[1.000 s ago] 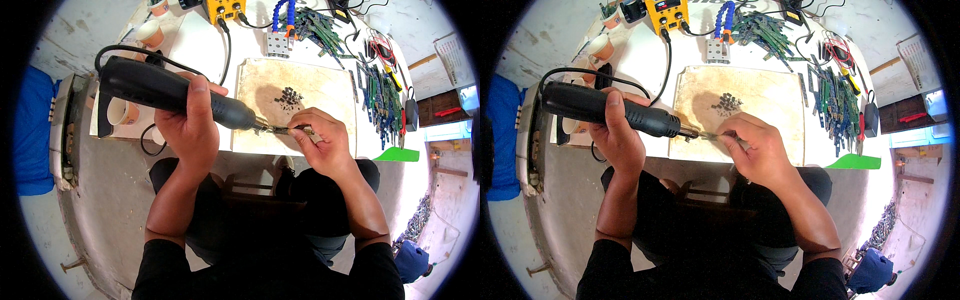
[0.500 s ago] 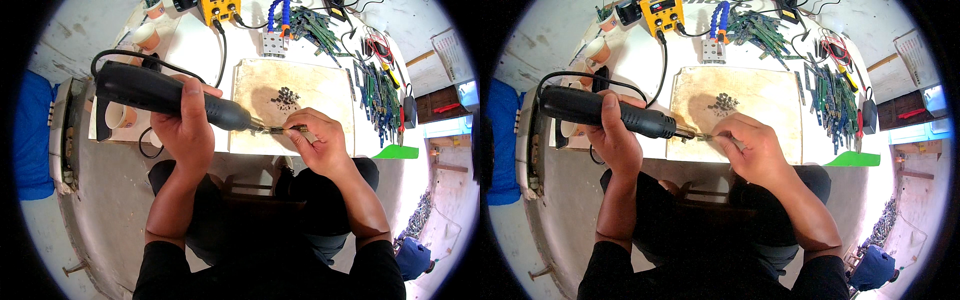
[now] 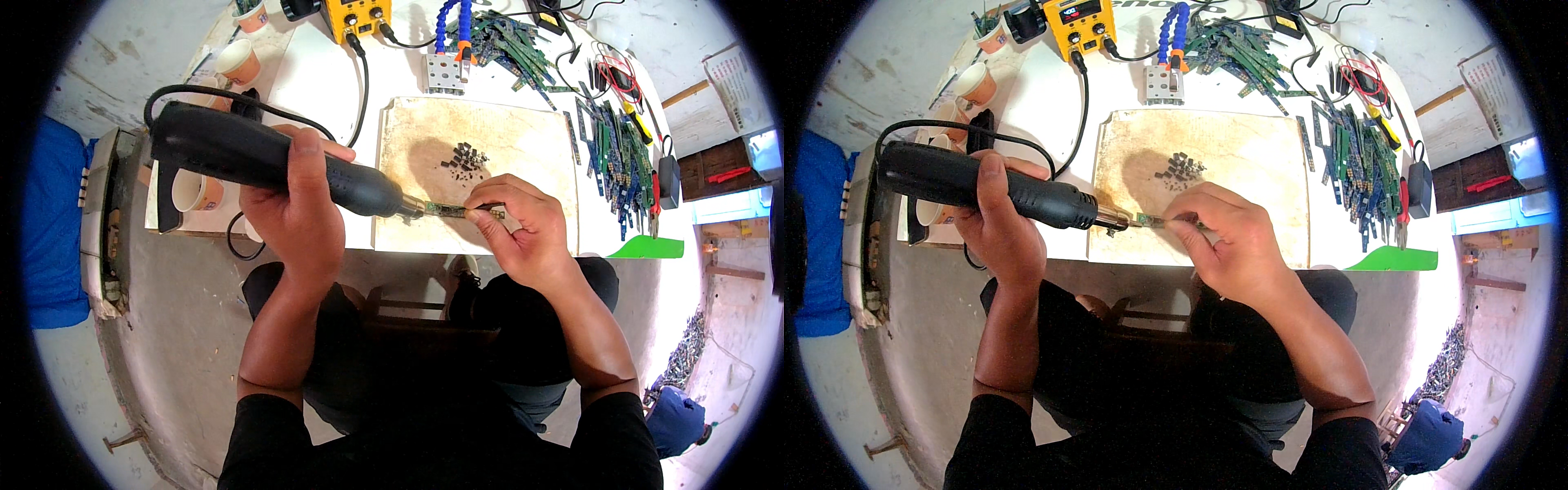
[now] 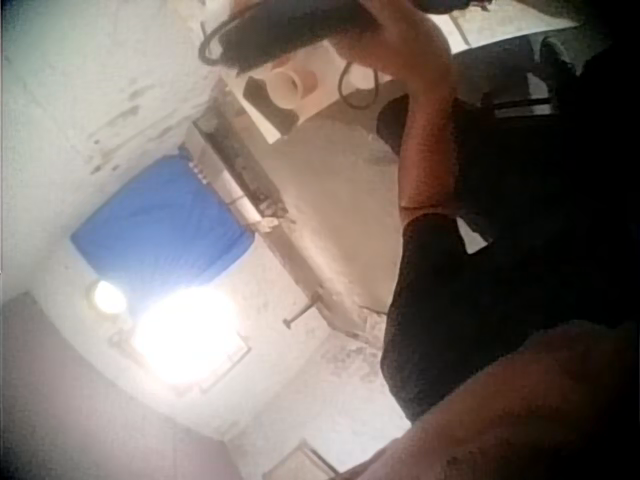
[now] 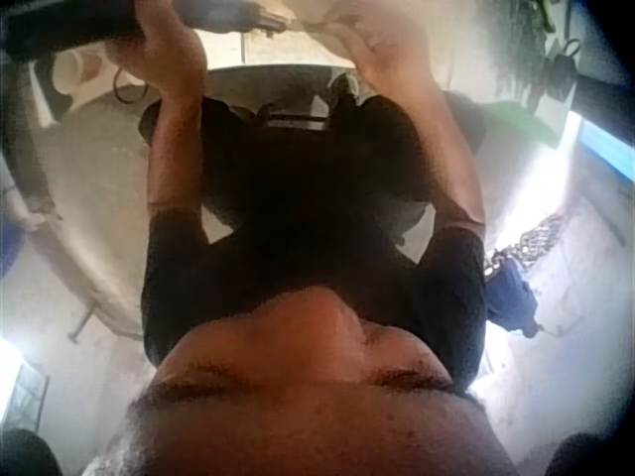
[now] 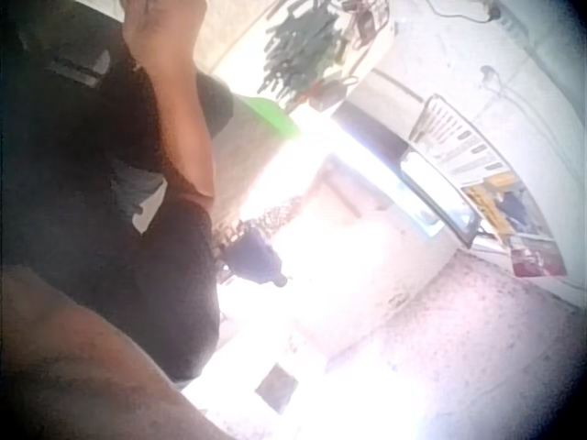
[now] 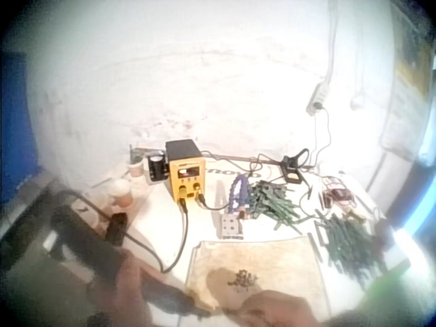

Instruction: The person uses a hot air gun to heat a circuit board while holding it with tweezers. They remove small electronic components from the board and place them onto a work mat. The person repeats this process for multiple components on the same board.

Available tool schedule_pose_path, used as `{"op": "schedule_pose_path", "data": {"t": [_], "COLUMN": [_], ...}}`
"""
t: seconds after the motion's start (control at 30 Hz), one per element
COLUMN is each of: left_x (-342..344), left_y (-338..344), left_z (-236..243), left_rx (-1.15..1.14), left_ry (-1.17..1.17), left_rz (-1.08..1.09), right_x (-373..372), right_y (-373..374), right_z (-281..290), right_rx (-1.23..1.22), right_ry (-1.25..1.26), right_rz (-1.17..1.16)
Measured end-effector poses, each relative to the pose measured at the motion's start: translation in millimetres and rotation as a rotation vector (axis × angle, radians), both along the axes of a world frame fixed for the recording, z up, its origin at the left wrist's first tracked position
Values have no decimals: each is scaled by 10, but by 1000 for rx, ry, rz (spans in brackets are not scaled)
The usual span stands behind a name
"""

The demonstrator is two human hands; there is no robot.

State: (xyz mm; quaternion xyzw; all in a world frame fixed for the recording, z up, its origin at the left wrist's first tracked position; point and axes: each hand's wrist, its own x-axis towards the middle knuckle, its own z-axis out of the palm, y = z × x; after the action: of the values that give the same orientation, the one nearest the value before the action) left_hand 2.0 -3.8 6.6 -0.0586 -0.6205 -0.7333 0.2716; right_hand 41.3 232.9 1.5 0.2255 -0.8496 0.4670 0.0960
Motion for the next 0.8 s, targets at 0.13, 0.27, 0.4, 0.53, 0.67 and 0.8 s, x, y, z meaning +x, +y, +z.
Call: {"op": "schedule_pose_path", "data": {"t": [0.13,0.27,0.4,0.53,0.67,0.8], "left_x": [-7,-15,-21,-12,-10,-8], "left_y": [0,-1,-20,0,-10,-6], "left_z": [0,-2,-24,2,-11,-11], "left_rx": [9,-9,-3,13,13,28], "left_ry": [15,18,24,34,46,25], "left_rz": [11,17,3,2,-16,-20], "right_x": [-6,-20,-21,-22,-19,-16], "right_y": [-18,-15,-20,-26,-39,-32], "right_z": [-24,-22,-30,-40,-45,-34], "right_rx": [-11,0,8,-10,-19,-11], "right_ry": [-5,-11,-13,-23,-14,-20], "right_rz": [5,13,11,14,7,11]}}
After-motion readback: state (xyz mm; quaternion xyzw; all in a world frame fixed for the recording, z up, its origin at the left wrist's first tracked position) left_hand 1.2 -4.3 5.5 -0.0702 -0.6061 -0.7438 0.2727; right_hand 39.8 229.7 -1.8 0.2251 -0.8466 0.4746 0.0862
